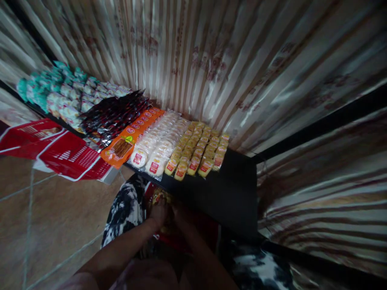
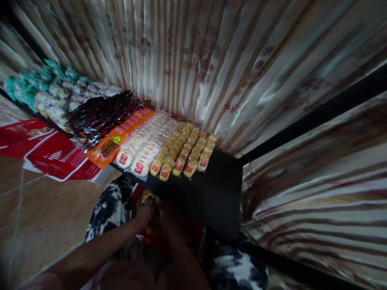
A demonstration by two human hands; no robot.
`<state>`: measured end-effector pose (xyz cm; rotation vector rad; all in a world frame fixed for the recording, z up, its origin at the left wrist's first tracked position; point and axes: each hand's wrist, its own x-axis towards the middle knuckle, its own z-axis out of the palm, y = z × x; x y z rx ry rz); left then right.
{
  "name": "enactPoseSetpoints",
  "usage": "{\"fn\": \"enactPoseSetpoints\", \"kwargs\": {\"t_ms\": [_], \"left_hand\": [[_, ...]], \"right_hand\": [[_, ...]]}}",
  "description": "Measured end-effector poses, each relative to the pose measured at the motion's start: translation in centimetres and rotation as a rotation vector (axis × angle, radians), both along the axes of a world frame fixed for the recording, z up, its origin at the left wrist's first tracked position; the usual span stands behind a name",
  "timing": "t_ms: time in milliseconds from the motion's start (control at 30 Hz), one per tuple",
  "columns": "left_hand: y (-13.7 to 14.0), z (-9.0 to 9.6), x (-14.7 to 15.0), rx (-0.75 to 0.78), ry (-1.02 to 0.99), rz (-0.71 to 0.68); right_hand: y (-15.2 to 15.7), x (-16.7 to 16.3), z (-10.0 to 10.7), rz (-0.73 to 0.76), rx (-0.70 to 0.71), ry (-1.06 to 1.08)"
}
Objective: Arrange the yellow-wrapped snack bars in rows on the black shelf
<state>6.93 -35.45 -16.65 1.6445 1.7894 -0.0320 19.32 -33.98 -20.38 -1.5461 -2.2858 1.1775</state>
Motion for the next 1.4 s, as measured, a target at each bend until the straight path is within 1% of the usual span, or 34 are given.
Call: {"fn": "enactPoseSetpoints", "kwargs": {"t_ms": [133,200,233,300,400,467,533,633,767,800,867,933,1000,1100,1200,1300,1400], "left_hand": [[-1.5,1.6,-0.6,0.047,0.045,-0.059],[-2.2,2.5,-1.1,0.083,0.018,-0.070],[-2.5,3.0,-1.3,0.105,-0.026,-0.059],[-3.2,3.7,-1.8,0.148,-0.164,0.005],[-4.1,4.3,-2.1,0.174,-0.374,0.150],[-4.6,4.5,-2.1,0.166,-0.481,0.236],[-4.8,4.8,-2.0,0.139,-0.606,0.304],[-4.8,5.6,-1.6,0.067,-0.789,0.401],[-4.1,7.3,-0.6,-0.038,-0.994,0.544],[-4.0,7.8,-0.4,-0.054,-1.040,0.567],[-3.7,8.9,0.1,-0.088,-1.140,0.598],[-3.5,9.9,0.6,-0.136,-1.249,0.620],[-3.3,10.6,1.1,-0.179,-1.328,0.642],[-2.8,11.1,1.9,-0.206,-1.349,0.671],[-2.1,11.2,2.6,-0.198,-1.312,0.749],[-1.3,11.5,3.2,-0.227,-1.268,0.805],[-0.7,12.3,3.7,-0.264,-1.300,0.799]], "right_hand": [[-0.9,0.7,1.5,-0.124,0.007,0.040],[-1.3,1.5,2.7,-0.207,0.003,0.085],[-1.4,1.8,3.3,-0.242,-0.012,0.140],[-1.9,2.6,4.9,-0.307,-0.078,0.310],[-2.8,3.5,7.1,-0.395,-0.223,0.555],[-3.3,3.9,8.4,-0.428,-0.305,0.643],[-3.7,4.3,9.5,-0.422,-0.339,0.680],[-3.7,4.8,10.8,-0.419,-0.282,0.668],[-3.3,5.4,12.0,-0.418,-0.179,0.670],[-3.1,5.5,12.2,-0.426,-0.173,0.680],[-2.8,5.8,12.7,-0.490,-0.180,0.706],[-2.6,6.1,13.4,-0.571,-0.213,0.743],[-2.4,6.6,14.1,-0.616,-0.256,0.798],[-2.0,7.1,15.1,-0.640,-0.291,0.872],[-1.8,7.4,15.7,-0.675,-0.276,0.899],[-1.9,7.5,16.0,-0.703,-0.220,0.899],[-2.1,7.9,16.3,-0.713,-0.128,0.870]]}}
